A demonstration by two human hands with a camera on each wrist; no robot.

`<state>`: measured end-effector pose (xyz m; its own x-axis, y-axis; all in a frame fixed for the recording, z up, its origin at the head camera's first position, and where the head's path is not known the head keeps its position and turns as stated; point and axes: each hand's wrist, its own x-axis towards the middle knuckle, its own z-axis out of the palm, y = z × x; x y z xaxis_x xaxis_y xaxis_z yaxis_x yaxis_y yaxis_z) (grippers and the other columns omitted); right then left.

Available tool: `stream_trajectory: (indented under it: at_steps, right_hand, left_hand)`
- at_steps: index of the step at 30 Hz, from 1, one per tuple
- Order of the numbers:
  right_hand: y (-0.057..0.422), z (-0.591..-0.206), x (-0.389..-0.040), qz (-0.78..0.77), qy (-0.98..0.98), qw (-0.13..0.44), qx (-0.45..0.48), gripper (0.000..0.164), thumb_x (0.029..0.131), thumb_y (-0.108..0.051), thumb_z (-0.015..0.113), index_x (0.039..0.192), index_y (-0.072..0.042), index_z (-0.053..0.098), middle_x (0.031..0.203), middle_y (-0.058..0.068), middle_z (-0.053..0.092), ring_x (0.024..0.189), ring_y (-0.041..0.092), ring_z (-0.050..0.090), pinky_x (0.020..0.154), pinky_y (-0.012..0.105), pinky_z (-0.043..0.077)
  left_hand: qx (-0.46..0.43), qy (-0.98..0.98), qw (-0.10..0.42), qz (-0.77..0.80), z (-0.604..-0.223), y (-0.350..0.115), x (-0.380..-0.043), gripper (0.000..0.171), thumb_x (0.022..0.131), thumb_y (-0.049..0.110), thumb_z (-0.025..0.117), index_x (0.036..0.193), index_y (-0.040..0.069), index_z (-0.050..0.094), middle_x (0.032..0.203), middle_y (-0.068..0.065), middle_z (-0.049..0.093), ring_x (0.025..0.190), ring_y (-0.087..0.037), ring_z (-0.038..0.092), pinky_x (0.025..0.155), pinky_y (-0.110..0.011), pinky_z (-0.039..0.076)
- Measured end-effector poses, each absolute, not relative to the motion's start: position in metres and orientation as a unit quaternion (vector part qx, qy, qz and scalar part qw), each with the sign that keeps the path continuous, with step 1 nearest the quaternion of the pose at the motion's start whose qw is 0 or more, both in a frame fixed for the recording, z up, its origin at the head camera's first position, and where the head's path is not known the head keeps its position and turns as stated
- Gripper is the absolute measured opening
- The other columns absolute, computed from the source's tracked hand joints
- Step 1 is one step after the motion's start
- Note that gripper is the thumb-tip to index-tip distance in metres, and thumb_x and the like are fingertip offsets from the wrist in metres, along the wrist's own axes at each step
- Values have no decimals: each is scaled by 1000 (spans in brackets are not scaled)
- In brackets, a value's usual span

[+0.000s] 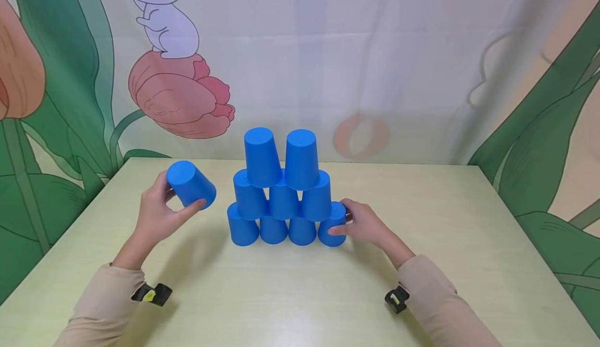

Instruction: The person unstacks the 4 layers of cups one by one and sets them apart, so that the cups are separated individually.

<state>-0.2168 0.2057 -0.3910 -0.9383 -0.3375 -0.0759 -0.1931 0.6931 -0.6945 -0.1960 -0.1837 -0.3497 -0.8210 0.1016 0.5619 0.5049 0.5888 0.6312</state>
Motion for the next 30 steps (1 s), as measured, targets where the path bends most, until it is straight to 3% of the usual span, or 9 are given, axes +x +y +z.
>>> stream_trajectory:
  at_steps: [30]
  right_hand:
    - [205, -391, -217, -364, 914, 103, -148, 62, 76, -28, 73, 122, 4, 46, 114, 20, 57, 100, 35, 56, 83, 48, 48]
  left_hand:
    - [-21, -920, -16, -392, -393, -214, -244, 77, 78, 19, 72, 134, -6, 26, 133, -29, 38, 119, -46, 39, 95, -55, 36]
